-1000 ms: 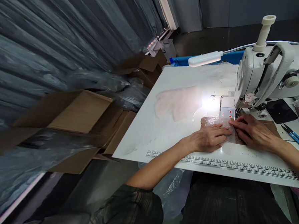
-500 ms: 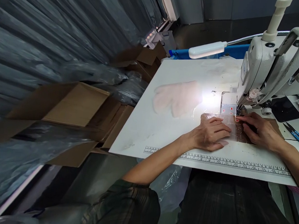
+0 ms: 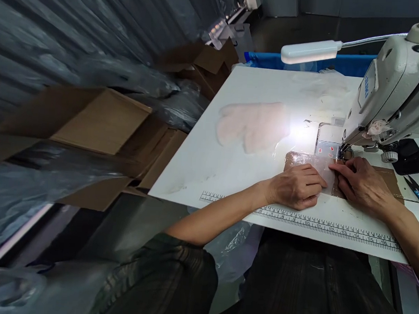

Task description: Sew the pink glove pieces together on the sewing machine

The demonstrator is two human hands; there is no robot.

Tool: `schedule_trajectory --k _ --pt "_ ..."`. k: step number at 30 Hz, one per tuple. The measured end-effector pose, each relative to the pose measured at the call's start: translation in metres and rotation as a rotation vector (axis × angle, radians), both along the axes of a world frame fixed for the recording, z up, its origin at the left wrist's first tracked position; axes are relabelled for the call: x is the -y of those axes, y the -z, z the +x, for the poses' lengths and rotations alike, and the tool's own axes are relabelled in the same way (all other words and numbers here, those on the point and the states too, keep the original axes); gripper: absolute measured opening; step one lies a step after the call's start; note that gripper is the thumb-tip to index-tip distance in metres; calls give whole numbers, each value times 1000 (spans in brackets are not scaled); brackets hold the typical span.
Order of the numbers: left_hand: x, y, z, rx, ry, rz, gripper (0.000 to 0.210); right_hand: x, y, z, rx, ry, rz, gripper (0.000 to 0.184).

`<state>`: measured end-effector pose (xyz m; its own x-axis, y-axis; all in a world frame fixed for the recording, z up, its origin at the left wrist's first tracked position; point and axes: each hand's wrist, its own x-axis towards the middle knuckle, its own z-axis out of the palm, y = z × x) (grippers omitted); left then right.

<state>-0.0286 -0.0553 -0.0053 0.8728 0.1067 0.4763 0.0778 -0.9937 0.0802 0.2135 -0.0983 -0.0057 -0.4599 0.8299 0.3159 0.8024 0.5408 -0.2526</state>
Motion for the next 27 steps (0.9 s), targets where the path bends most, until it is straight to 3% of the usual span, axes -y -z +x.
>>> schedule_trajectory --k 4,9,27 --pt "-1 2 1 -3 -2 -16 20 3 -3 6 -61 26 -55 39" --pt "-3 3 0 78 20 17 22 5 -9 18 -158 -80 -122 38" --pt "-1 3 0 -60 -12 -31 25 5 -3 11 -77 -74 -25 36"
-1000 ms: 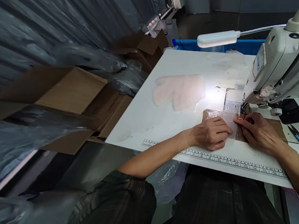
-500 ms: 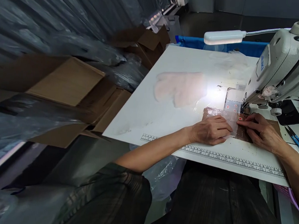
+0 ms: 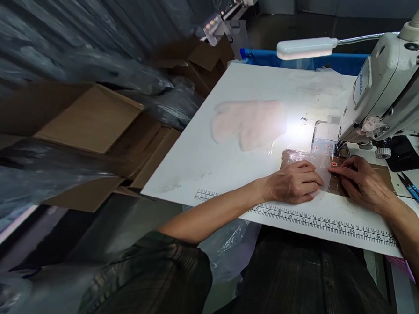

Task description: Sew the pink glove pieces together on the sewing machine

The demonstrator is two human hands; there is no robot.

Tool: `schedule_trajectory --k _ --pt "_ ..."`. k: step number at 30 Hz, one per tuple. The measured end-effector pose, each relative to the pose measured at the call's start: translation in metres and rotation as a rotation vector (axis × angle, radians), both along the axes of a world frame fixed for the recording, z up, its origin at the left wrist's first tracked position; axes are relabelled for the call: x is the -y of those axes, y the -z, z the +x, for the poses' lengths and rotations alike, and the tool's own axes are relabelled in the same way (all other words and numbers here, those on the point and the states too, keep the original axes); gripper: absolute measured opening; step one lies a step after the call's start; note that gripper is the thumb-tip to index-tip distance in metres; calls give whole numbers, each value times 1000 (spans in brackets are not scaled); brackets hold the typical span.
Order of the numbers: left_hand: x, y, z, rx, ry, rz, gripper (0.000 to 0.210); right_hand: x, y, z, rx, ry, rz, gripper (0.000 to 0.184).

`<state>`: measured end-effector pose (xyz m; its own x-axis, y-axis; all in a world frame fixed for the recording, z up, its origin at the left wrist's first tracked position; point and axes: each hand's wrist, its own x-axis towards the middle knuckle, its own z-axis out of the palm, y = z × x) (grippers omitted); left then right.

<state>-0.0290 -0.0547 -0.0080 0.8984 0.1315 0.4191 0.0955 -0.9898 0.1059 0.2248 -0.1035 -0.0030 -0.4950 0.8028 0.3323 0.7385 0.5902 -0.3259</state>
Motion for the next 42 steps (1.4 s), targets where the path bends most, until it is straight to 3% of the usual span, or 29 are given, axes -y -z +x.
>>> schedule_trajectory --k 10,15,19,23,27,30,33,36,39,42 --pt "0 1 2 107 -4 24 26 7 -20 4 -209 93 -164 39" --pt "0 1 1 76 -10 -7 26 11 -18 -2 -76 -44 -141 37" --pt "0 3 1 55 -14 -26 25 13 -13 -5 23 -55 -40 38" --pt "1 2 2 166 -2 -11 22 14 -8 -4 36 -37 -45 36" --pt "0 -7 0 292 43 -100 30 14 -4 -4 38 -28 -51 36" --pt "-10 -14 1 360 -33 -145 32 15 -5 -6 44 -28 -31 37" --pt "-25 -15 6 286 -128 -63 25 14 -7 -7 59 -31 -10 37" --pt "-37 -12 12 47 -132 69 28 13 -10 -7 75 -45 2 37" --pt "-38 -9 16 -167 -155 169 33 13 -12 -8 76 -45 12 37" --pt "-35 -10 20 -248 -193 257 38 14 -11 -9 61 -37 19 38"
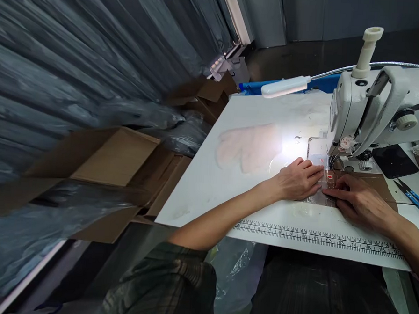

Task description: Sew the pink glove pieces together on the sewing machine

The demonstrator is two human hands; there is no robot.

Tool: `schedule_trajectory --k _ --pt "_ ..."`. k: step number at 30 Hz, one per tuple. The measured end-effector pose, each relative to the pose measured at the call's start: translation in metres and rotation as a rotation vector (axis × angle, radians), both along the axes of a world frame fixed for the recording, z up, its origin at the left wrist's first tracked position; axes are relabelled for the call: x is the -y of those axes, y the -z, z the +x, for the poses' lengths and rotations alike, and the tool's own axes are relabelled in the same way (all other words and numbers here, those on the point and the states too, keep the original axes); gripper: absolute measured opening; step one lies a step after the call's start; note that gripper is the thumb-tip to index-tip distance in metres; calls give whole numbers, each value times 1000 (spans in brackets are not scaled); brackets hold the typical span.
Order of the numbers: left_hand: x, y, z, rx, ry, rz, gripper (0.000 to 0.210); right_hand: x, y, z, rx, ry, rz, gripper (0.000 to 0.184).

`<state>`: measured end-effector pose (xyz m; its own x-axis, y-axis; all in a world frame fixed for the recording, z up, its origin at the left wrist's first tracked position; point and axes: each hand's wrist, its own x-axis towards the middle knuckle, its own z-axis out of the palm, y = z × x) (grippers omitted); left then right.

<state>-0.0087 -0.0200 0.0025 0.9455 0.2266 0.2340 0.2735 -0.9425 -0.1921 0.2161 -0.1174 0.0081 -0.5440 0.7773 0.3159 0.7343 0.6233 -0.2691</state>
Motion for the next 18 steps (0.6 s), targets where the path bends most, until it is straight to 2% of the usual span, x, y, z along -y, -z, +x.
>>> schedule_trajectory --k 4,8,18 --pt "-4 -6 9 -78 -35 32 41 -1 5 1 -37 73 3 37" --pt "-14 -10 16 -88 -55 -27 44 -2 10 4 -88 129 -12 36" --pt "-17 0 8 48 -79 -203 46 -3 13 5 -111 147 -1 35"
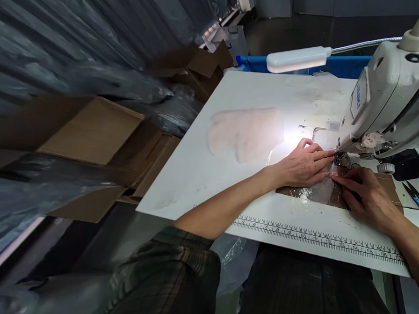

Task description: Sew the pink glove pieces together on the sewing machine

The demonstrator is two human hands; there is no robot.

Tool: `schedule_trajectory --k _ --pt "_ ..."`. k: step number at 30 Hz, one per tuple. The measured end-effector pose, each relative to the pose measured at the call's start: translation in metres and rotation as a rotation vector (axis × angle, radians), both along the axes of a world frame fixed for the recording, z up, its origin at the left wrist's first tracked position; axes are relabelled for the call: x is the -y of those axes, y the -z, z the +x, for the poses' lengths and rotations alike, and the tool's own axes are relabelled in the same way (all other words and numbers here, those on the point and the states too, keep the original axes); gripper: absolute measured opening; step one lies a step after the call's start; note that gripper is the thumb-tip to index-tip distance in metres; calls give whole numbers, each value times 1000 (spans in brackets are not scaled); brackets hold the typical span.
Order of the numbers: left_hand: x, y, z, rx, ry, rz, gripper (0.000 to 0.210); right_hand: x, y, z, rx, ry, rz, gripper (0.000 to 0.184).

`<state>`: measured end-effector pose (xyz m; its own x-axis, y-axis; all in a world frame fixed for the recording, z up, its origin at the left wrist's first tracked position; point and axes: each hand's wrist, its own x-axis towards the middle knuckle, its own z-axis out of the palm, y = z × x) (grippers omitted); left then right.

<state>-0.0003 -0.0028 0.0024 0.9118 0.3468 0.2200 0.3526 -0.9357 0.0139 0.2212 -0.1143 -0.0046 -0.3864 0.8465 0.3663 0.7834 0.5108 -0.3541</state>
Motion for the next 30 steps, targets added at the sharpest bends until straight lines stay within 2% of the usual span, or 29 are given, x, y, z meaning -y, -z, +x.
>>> schedule_trajectory --k 11,30 --pt "1 0 0 2 -8 -32 45 -1 -4 0 -2 -3 -61 38" --pt "2 1 1 0 -15 -31 46 -2 -7 -1 48 -2 -18 35"
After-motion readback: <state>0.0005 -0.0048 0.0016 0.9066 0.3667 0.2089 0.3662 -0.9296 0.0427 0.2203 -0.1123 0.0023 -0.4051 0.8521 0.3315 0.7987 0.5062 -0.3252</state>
